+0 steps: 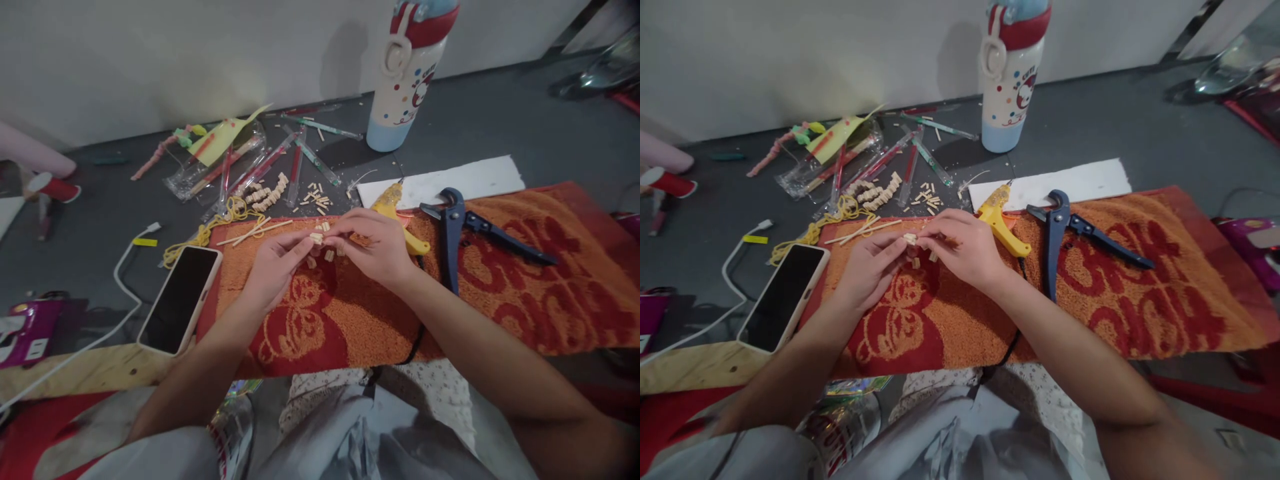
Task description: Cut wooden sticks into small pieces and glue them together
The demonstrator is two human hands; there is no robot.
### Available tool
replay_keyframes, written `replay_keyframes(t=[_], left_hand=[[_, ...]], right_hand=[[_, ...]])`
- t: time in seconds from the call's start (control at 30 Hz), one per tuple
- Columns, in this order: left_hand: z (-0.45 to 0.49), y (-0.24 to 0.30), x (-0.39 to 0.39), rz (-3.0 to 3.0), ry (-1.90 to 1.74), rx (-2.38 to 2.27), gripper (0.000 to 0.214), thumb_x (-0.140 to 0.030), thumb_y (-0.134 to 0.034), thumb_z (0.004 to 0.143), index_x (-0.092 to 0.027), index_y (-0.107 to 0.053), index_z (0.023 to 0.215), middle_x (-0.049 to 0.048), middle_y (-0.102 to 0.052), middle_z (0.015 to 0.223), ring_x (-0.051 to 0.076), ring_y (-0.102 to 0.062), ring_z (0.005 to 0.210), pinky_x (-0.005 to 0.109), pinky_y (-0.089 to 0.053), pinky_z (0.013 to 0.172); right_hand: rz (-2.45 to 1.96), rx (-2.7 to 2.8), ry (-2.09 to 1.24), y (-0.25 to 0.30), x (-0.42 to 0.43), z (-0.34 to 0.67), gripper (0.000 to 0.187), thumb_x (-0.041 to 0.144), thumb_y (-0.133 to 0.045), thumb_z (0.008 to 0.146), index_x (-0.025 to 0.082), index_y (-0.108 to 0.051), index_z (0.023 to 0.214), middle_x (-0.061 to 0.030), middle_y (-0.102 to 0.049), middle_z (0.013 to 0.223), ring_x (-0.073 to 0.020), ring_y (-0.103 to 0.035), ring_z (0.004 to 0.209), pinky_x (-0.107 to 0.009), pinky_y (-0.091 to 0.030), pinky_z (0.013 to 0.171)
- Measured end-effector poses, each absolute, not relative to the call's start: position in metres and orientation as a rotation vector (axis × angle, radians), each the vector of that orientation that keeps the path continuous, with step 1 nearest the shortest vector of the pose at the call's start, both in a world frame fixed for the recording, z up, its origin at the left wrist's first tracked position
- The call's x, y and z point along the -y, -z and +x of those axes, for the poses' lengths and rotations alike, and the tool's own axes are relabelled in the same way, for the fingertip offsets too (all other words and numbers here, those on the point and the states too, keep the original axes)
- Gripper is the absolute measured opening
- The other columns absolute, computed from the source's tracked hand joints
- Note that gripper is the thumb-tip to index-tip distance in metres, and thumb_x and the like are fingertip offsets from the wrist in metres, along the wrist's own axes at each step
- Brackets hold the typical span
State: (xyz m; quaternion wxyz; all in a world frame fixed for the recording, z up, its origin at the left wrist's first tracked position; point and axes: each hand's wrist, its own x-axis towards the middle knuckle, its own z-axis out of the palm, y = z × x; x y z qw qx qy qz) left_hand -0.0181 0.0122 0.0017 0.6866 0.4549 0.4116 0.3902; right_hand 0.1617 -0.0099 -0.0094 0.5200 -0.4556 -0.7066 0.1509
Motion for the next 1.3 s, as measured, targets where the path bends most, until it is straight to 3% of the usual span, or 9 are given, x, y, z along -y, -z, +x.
replay_keyframes(t=[0.3, 0.43, 0.53, 0.7, 0.97, 1.17, 1.3], left_hand=[[-0.017, -0.001, -0.011, 0.991, -0.86, -0.967, 0.033, -0.038, -0.088, 0.06, -0.017, -0.077, 0.082, 0.0032, -0.074, 0.077, 0.009, -0.062, 0.064, 0.022, -0.051, 0.063], [-0.02, -0.002, -0.015, 0.984, -0.903, -0.971, 0.029, -0.039, -0.084, 0.064, -0.016, -0.072, 0.077, 0.002, -0.07, 0.072, 0.01, -0.063, 0.065, 0.023, -0.051, 0.064], [-0.027, -0.001, -0.023, 1.028, -1.018, -0.996, 0.025, -0.036, -0.079, 0.071, -0.016, -0.069, 0.079, 0.0013, -0.069, 0.074, 0.009, -0.063, 0.065, 0.024, -0.052, 0.067], [-0.037, 0.0, -0.036, 1.176, -1.246, -1.071, 0.021, -0.039, -0.071, 0.078, -0.02, -0.064, 0.085, -0.0009, -0.067, 0.073, 0.009, -0.059, 0.059, 0.023, -0.049, 0.058], [-0.044, 0.007, -0.051, 1.254, -1.465, -1.132, 0.027, -0.044, -0.064, 0.081, -0.019, -0.057, 0.075, 0.0006, -0.063, 0.069, 0.009, -0.054, 0.052, 0.021, -0.04, 0.044], [-0.047, 0.012, -0.047, 1.883, -1.282, -1.287, 0.021, -0.04, -0.061, 0.087, -0.019, -0.062, 0.086, 0.0014, -0.065, 0.08, 0.01, -0.058, 0.065, 0.022, -0.046, 0.056], [-0.043, 0.009, -0.038, 2.406, -1.075, -1.203, 0.013, -0.03, -0.06, 0.088, -0.019, -0.066, 0.09, 0.003, -0.068, 0.087, 0.014, -0.062, 0.079, 0.027, -0.051, 0.074]], right_hand=[[-1.086, 1.816, -0.297, 0.005, 0.012, 0.161, 0.011, 0.02, -0.055, 0.089, 0.021, -0.059, 0.079, -0.0037, -0.065, 0.077, -0.0161, -0.06, 0.072, -0.03, -0.049, 0.067], [-1.166, 1.854, -0.253, 0.004, 0.009, 0.169, 0.011, 0.018, -0.05, 0.089, 0.021, -0.054, 0.079, -0.0042, -0.061, 0.077, -0.0175, -0.057, 0.073, -0.031, -0.046, 0.068], [-1.315, 1.882, -0.12, 0.006, 0.005, 0.181, 0.01, 0.015, -0.05, 0.085, 0.021, -0.055, 0.079, -0.0055, -0.061, 0.077, -0.0198, -0.055, 0.073, -0.034, -0.042, 0.066], [-1.575, 1.84, 0.041, 0.002, 0.005, 0.197, 0.013, 0.015, -0.051, 0.084, 0.021, -0.058, 0.075, -0.0081, -0.06, 0.074, -0.0235, -0.053, 0.072, -0.036, -0.037, 0.065], [-1.917, 2.02, -0.034, -0.026, 0.015, 0.193, 0.024, 0.019, -0.044, 0.091, 0.017, -0.068, 0.086, -0.0105, -0.065, 0.08, -0.023, -0.056, 0.075, -0.032, -0.031, 0.062], [-1.959, 2.102, -0.164, -0.023, 0.015, 0.187, 0.023, 0.018, -0.05, 0.09, 0.016, -0.071, 0.079, -0.0095, -0.069, 0.084, -0.0214, -0.059, 0.076, -0.031, -0.032, 0.063], [-1.864, 2.161, -0.242, -0.021, 0.018, 0.18, 0.022, 0.012, -0.05, 0.089, 0.015, -0.071, 0.094, -0.0106, -0.068, 0.095, -0.0221, -0.061, 0.085, -0.031, -0.035, 0.067]])
